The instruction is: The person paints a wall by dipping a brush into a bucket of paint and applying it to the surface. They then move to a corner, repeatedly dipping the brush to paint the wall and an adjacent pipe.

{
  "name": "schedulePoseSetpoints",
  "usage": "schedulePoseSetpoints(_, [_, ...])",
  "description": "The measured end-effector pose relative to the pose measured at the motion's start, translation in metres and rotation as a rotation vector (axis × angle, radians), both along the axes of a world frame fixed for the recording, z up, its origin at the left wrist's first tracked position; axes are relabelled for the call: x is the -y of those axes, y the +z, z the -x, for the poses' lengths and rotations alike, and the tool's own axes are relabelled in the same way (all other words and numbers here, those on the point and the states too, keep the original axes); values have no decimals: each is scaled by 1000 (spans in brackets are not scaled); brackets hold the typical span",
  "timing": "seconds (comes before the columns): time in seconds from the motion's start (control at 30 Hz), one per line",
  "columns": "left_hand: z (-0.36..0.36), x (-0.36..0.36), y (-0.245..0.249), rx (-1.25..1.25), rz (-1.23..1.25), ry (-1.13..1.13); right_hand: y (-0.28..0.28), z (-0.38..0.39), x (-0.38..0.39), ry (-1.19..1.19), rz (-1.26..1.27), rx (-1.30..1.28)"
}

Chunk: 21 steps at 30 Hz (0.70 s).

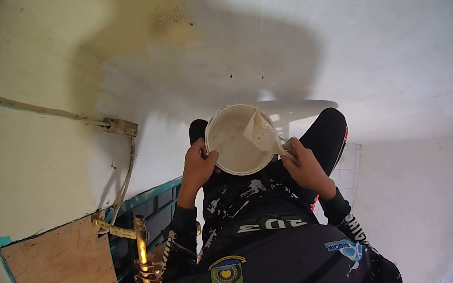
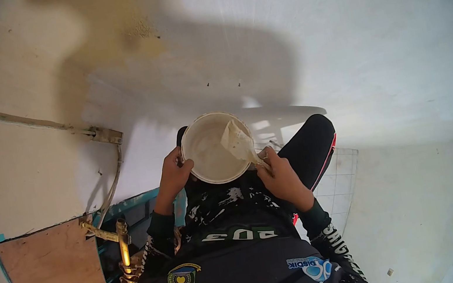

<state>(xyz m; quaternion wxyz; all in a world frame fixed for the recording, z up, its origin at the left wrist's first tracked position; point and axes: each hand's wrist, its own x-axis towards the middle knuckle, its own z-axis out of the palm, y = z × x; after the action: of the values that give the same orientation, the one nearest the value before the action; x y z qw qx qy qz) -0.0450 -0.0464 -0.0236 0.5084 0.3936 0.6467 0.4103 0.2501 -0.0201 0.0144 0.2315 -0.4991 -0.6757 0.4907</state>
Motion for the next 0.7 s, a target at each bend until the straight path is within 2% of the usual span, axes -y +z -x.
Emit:
schedulePoseSetpoints(0.13, [-3, -3, -1, -36, 22, -9, -1, -1, -3, -11, -13, -47])
schedulePoseSetpoints(0.23, [-5, -2, -2, -28, 39, 4, 2, -5, -7, 47, -11, 52])
schedulePoseSetpoints(0.4, [-1, -2, -3, -16, 49, 14, -8, -7, -9, 38, -96, -34])
schedulePoseSetpoints(0.53, [-2, -1, 0, -17, 55, 7, -11, -8, -14, 79, -11, 31])
schedulePoseSetpoints(0.63, [0, -2, -1, -5, 43, 18, -13, -4, -10, -5, -44, -88])
schedulePoseSetpoints(0.7, [-2, -2, 0, 2, 42, 12, -18, -5, -12, 40, -15, -12])
